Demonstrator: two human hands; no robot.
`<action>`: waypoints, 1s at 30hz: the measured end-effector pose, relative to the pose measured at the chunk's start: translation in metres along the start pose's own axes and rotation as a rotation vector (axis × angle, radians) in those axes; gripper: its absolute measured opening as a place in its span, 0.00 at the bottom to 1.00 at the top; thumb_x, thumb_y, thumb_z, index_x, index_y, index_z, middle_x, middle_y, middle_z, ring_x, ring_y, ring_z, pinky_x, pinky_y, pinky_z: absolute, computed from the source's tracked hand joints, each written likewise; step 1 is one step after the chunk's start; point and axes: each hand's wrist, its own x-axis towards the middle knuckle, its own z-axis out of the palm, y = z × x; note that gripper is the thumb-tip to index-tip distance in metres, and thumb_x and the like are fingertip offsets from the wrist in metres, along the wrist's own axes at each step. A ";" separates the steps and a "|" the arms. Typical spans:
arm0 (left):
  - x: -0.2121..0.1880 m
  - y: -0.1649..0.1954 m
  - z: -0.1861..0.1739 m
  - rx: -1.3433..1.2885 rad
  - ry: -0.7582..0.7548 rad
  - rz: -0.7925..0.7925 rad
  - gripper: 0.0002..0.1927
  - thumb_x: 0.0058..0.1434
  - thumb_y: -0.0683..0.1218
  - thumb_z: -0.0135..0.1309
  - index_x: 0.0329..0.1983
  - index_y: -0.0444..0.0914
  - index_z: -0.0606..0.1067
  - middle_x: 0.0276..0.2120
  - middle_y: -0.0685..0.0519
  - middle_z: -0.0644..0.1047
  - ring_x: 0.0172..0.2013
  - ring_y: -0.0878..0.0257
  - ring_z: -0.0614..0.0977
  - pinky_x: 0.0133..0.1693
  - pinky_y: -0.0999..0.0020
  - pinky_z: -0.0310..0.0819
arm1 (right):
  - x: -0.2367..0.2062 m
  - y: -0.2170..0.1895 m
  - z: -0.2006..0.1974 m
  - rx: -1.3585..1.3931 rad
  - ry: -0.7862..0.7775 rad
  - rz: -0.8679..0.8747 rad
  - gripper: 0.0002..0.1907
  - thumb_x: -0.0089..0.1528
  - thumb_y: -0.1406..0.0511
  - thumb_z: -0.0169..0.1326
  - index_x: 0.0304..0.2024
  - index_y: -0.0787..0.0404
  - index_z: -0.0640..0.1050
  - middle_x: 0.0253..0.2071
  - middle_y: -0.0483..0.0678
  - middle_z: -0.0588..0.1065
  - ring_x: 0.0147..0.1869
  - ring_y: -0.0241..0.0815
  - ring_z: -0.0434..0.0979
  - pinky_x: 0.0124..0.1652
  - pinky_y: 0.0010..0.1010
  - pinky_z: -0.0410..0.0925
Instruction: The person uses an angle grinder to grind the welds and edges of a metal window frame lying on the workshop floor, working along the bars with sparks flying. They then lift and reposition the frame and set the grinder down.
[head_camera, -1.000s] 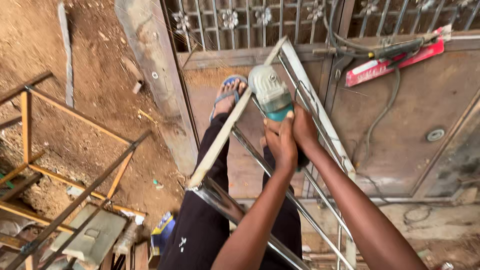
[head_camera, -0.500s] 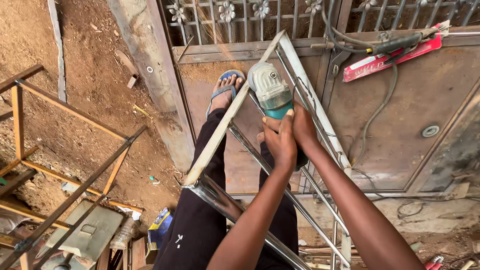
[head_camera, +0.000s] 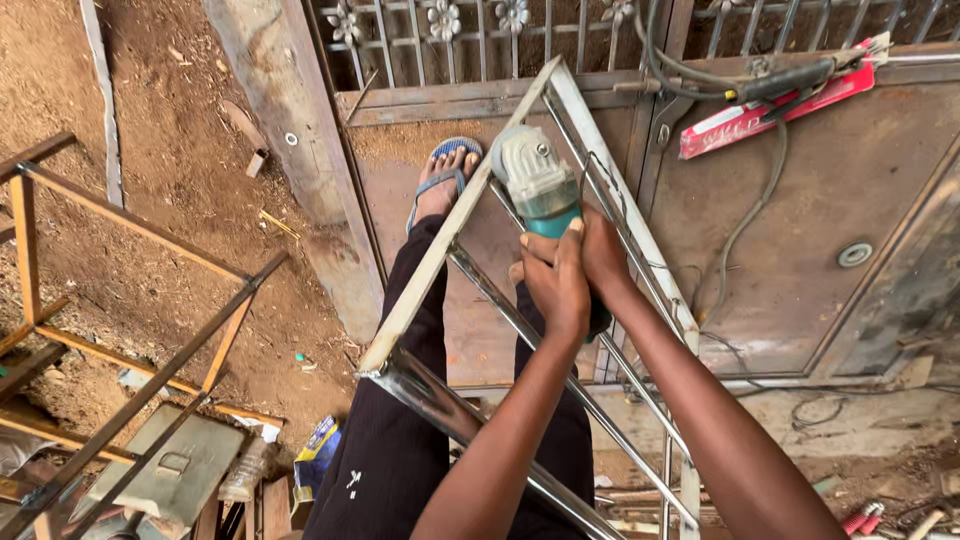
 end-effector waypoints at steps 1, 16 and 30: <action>0.000 0.001 -0.001 -0.006 -0.013 0.029 0.31 0.60 0.57 0.57 0.59 0.31 0.69 0.49 0.41 0.78 0.50 0.50 0.80 0.54 0.59 0.70 | -0.001 -0.002 0.000 0.023 0.003 -0.024 0.18 0.65 0.59 0.48 0.52 0.62 0.77 0.42 0.57 0.82 0.47 0.54 0.84 0.44 0.42 0.72; -0.002 0.007 0.001 -0.020 0.021 -0.044 0.30 0.58 0.56 0.59 0.56 0.31 0.71 0.47 0.40 0.78 0.48 0.51 0.80 0.53 0.59 0.70 | -0.005 -0.019 -0.007 -0.004 -0.039 -0.036 0.26 0.53 0.53 0.65 0.46 0.64 0.77 0.37 0.56 0.82 0.43 0.52 0.84 0.43 0.41 0.72; 0.003 0.002 -0.004 -0.005 -0.017 0.087 0.33 0.59 0.59 0.57 0.56 0.30 0.70 0.47 0.39 0.79 0.49 0.48 0.82 0.52 0.54 0.73 | 0.005 0.010 0.007 -0.116 -0.007 -0.023 0.21 0.57 0.58 0.59 0.47 0.66 0.77 0.39 0.63 0.81 0.43 0.60 0.83 0.41 0.45 0.73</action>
